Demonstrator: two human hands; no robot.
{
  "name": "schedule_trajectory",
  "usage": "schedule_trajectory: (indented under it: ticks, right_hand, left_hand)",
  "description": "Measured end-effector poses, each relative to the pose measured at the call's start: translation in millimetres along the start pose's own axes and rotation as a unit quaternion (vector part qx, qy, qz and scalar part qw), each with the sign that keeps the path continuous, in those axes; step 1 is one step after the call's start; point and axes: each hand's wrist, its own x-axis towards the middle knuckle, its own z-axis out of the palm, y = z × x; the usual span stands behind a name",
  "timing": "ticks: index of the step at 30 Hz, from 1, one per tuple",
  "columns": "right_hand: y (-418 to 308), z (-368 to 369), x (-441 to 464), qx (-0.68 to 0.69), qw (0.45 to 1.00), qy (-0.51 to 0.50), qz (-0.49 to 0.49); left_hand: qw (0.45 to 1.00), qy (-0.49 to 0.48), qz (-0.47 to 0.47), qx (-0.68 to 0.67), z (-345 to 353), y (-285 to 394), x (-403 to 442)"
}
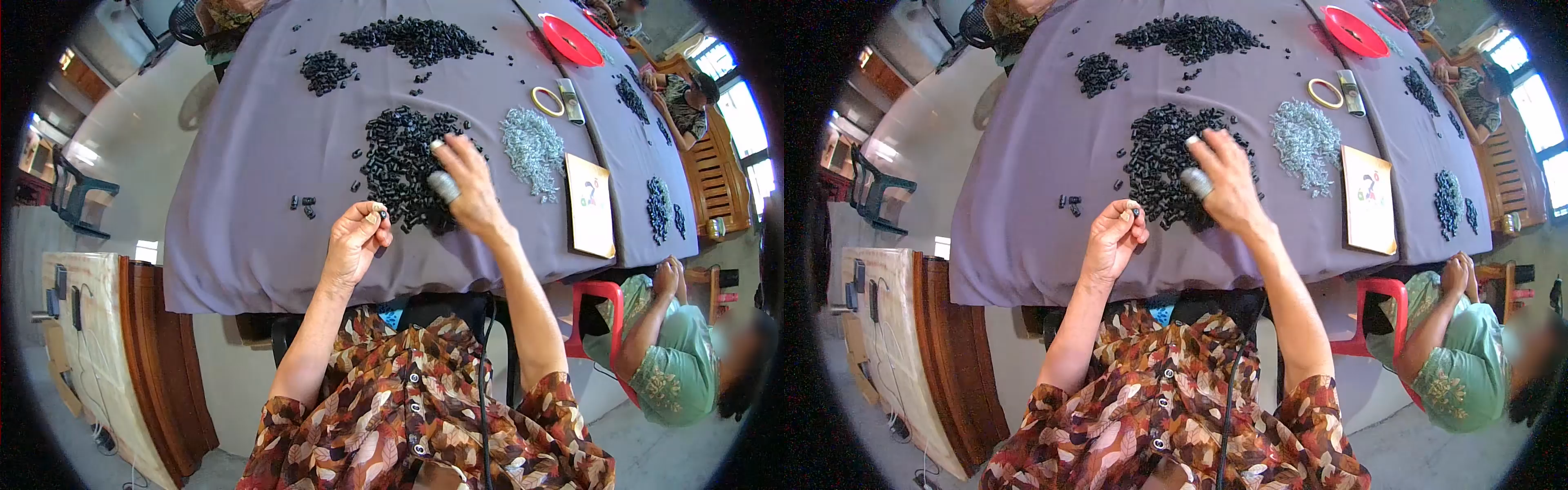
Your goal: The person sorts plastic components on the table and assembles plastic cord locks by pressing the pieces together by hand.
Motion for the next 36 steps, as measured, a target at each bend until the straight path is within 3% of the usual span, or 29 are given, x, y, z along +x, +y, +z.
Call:
schedule_trajectory:
  ticks: [3,7,15,21,27,36]
  right_hand:
    - [12,-18,-4,0.018,0.998,0.023,0.062]
    - [6,-22,-28,0.016,0.997,0.032,0.069]
    - [-37,10,-17,0.026,0.998,-0.01,-0.055]
    - [-58,51,15,-0.05,0.988,-0.042,-0.143]
    - [-56,80,34,-0.083,0.987,-0.066,-0.123]
    - [-42,86,46,-0.159,0.981,-0.051,-0.094]
  left_hand:
    - [1.0,0.0,0.003,0.005,2,1,0]
    - [1.0,-0.004,0.005,0.005,0,1,-1]
    - [1.0,-0.018,0.002,-0.008,-1,3,-3]
    - [0.993,-0.07,0.023,-0.09,-2,7,-2]
    - [0.986,-0.066,0.031,-0.147,-3,8,-1]
    - [0.993,-0.065,0.004,-0.094,0,6,-3]
